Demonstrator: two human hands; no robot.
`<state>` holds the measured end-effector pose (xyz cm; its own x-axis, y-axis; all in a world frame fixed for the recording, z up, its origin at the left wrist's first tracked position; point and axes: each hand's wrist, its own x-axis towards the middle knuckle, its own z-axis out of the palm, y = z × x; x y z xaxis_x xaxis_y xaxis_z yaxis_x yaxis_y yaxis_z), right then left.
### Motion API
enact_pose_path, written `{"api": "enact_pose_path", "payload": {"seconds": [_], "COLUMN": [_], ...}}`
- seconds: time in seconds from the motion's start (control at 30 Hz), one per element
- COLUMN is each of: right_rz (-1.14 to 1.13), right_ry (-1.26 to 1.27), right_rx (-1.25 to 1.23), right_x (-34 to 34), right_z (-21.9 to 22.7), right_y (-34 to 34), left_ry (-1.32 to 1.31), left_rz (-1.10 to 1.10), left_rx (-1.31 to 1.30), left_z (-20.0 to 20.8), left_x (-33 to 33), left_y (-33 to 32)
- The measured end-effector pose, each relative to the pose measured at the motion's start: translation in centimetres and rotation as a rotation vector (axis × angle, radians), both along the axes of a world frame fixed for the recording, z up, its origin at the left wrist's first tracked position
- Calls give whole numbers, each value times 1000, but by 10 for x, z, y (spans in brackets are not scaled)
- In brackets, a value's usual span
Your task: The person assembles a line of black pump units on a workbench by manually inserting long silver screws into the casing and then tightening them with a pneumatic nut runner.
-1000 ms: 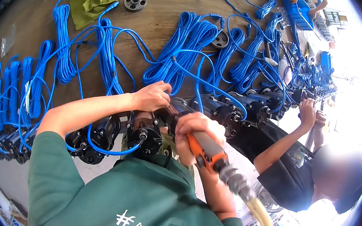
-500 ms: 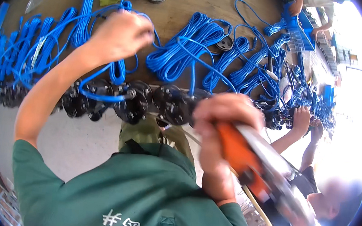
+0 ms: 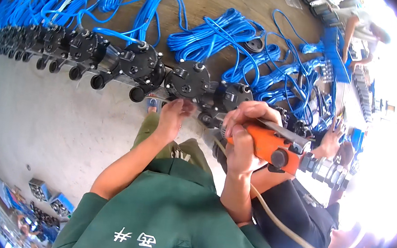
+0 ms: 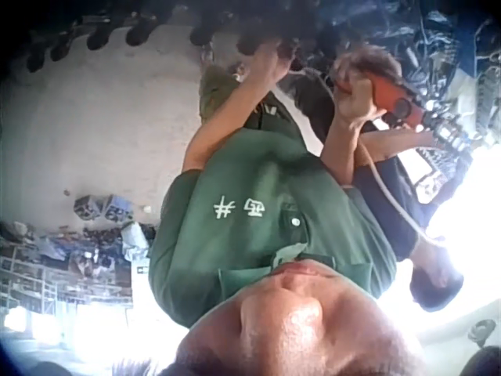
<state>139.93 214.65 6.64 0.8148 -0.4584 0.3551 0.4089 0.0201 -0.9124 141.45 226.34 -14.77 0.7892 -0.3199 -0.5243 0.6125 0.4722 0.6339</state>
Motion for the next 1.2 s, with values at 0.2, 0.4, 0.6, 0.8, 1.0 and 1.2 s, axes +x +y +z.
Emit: {"api": "enact_pose_path", "payload": {"seconds": [0.2, 0.4, 0.6, 0.8, 1.0, 1.2], "right_rz": [71, 90, 78, 78, 86, 148], "right_ry": [47, 72, 122, 131, 59, -28], "right_rx": [-20, 29, 61, 47, -6, -56], "right_x": [2, 9, 15, 19, 28, 34], "right_z": [-12, -18, -23, -32, -48, -58], "right_y": [5, 9, 13, 9, 6, 12], "left_ry": [655, 638, 646, 604, 597, 579], "left_rz": [98, 259, 325, 314, 317, 313], "left_rx": [-358, -459, -530, -501, -456, -441], "left_z": [5, -13, -17, -14, -23, -30], "left_x": [18, 5, 3, 2, 1, 1], "left_y": [-25, -37, -39, -34, -31, -32]}}
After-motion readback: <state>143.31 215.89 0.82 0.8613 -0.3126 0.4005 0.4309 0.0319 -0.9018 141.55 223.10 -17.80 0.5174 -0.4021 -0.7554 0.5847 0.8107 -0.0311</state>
